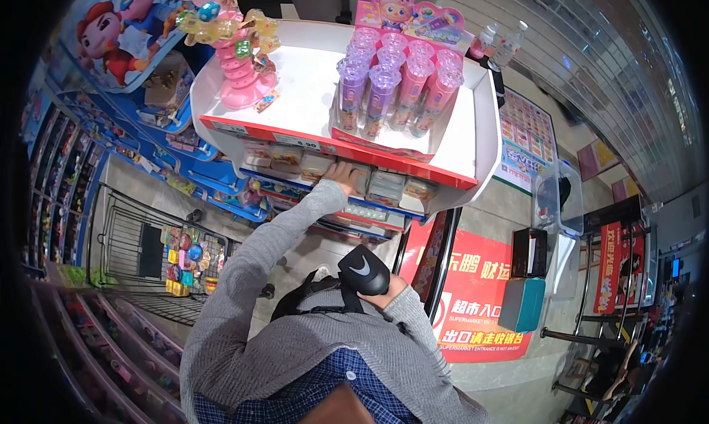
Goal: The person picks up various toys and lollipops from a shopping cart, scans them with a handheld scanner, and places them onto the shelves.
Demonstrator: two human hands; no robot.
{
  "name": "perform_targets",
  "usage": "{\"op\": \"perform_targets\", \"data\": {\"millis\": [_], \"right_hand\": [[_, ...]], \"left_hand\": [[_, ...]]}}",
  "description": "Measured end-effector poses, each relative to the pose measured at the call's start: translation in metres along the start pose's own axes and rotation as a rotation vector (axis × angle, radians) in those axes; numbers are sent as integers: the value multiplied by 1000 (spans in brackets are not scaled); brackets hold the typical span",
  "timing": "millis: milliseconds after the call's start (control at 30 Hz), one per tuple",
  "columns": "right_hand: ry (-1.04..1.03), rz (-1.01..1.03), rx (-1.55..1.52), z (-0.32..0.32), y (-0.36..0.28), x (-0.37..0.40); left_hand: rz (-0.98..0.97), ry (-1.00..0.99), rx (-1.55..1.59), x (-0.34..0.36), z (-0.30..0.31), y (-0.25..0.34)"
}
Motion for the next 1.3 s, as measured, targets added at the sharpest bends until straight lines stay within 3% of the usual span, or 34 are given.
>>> {"op": "perform_targets", "data": {"millis": [233, 433, 533, 633, 867, 1033, 1100, 1167, 1300], "right_hand": [[-18, -3, 26, 3, -4, 0], [17, -26, 52, 4, -2, 1], [0, -23, -13, 3, 1, 0], [-21, -8, -10, 2, 4, -3], [-50, -4, 41, 3, 1, -6], [-51, 12, -5, 5, 6, -5], [-32, 7, -51, 9, 4, -4], [-12, 12, -42, 11, 8, -5], [-33, 2, -83, 14, 9, -12]], "left_hand": [[-35, 44, -55, -2, 5, 7], [-37, -28, -26, 1, -4, 6], [-65, 147, 44, 12, 12, 17], [26, -25, 64, 15, -12, 12], [15, -24, 67, 15, -3, 11], [1, 222, 244, 46, 7, 20], [43, 285, 340, 74, -5, 22], [217, 204, 415, 113, -31, 20], [785, -180, 583, 228, -102, 14]]}}
Point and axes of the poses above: each hand's wrist, its own x-axis away from the middle knuckle, its own z-axis out of the back of the hand, y = z × x, the point moved 3 cm from there along -x, towards the middle knuckle, and after that the axes turned 6 degrees about x, right-handed, at the moved point
